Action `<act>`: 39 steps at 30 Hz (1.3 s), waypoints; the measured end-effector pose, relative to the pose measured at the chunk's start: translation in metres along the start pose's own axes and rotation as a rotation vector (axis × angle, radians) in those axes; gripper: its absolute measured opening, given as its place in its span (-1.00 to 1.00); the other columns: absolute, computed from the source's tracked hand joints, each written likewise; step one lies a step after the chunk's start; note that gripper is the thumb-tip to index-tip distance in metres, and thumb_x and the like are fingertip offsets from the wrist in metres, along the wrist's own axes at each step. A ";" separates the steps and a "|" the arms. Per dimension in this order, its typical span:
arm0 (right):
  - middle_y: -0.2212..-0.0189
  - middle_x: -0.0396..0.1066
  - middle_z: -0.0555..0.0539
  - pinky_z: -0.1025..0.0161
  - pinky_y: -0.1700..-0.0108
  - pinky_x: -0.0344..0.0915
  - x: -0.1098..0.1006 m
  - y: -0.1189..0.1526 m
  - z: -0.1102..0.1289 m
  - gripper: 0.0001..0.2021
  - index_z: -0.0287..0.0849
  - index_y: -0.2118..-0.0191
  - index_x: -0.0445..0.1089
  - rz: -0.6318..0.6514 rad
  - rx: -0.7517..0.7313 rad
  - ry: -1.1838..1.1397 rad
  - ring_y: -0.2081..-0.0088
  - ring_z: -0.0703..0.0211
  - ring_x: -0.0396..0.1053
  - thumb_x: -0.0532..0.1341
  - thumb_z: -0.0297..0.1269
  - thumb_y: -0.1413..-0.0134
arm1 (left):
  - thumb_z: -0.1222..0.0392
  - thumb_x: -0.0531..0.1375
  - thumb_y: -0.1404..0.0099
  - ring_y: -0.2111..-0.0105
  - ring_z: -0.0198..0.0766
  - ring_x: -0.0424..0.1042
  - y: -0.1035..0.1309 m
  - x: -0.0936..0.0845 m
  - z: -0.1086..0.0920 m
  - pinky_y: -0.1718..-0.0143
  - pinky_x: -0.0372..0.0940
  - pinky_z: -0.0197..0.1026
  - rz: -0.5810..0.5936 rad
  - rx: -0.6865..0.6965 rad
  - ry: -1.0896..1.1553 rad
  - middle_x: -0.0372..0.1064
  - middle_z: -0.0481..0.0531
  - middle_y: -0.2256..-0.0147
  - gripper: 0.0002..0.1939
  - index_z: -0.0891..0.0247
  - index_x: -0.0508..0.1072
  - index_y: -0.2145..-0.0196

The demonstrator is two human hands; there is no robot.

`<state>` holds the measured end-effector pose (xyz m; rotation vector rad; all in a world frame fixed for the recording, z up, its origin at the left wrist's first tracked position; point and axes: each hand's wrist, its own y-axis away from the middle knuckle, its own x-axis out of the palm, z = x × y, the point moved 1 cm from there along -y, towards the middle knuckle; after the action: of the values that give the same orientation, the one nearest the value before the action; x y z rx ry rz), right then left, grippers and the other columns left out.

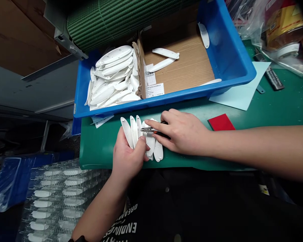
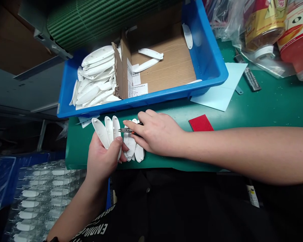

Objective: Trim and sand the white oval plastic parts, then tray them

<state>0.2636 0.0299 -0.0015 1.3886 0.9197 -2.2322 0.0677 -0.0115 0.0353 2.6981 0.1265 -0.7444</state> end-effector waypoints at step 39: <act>0.24 0.42 -0.07 0.22 0.32 0.03 0.005 0.000 -0.016 -0.55 -0.03 -0.33 0.46 0.006 0.143 -0.203 0.27 0.15 0.34 0.21 -0.05 -0.45 | -0.11 0.25 -0.40 0.38 -0.13 0.45 -0.024 -0.010 0.014 0.39 0.26 -0.16 -0.042 0.062 -0.312 0.47 -0.09 0.36 -0.74 0.11 0.37 0.25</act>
<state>0.2719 0.0406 -0.0109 1.1912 0.6993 -2.4208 0.0481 0.0066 0.0217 2.6037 0.0858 -1.1873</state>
